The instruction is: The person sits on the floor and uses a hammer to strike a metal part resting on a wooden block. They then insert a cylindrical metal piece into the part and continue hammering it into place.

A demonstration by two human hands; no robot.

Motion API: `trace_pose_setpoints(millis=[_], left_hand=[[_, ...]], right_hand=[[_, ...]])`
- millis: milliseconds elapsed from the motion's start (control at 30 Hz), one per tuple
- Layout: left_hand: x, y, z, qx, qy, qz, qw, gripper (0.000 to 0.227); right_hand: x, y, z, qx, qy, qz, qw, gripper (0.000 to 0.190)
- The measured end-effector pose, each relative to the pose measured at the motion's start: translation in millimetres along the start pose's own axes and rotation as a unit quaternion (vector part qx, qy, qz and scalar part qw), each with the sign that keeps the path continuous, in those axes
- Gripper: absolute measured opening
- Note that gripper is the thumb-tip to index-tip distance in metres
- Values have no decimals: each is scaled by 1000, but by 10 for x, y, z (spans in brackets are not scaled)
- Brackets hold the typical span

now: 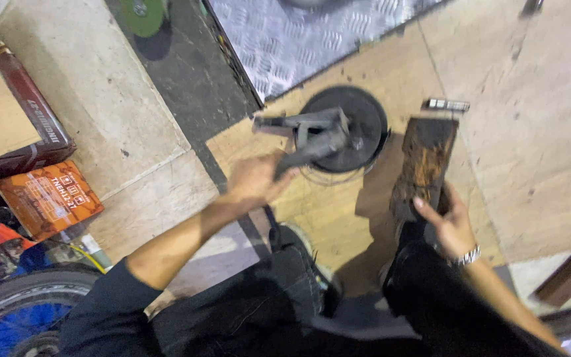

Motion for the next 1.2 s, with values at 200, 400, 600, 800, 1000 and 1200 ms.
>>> trace_pose_setpoints(millis=[200, 400, 600, 800, 1000, 1200], left_hand=[[-55, 461, 537, 90, 95, 79, 988, 58], [542, 267, 314, 23, 113, 68, 991, 47], [480, 448, 446, 41, 125, 94, 987, 47], [387, 437, 392, 45, 160, 61, 984, 48], [499, 259, 80, 21, 158, 24, 987, 44], [50, 354, 194, 22, 165, 56, 984, 49]], right_hand=[[-36, -353, -273, 78, 18, 41, 996, 79], [-80, -957, -701, 122, 234, 70, 962, 86], [-55, -968, -846, 114, 343, 114, 925, 76], [193, -954, -928, 127, 358, 195, 904, 65], [44, -1137, -964, 145, 367, 237, 888, 63], [210, -1031, -1099, 114, 423, 234, 868, 60]])
Point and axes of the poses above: each hand's wrist, its own y-axis away from the middle knuckle, its own z-axis out of the back of the hand, x = y × z, the point moved 2 cm from there along -y, towards the middle knuckle, and after that the axes turned 10 degrees about x, right-handed, at the moved point
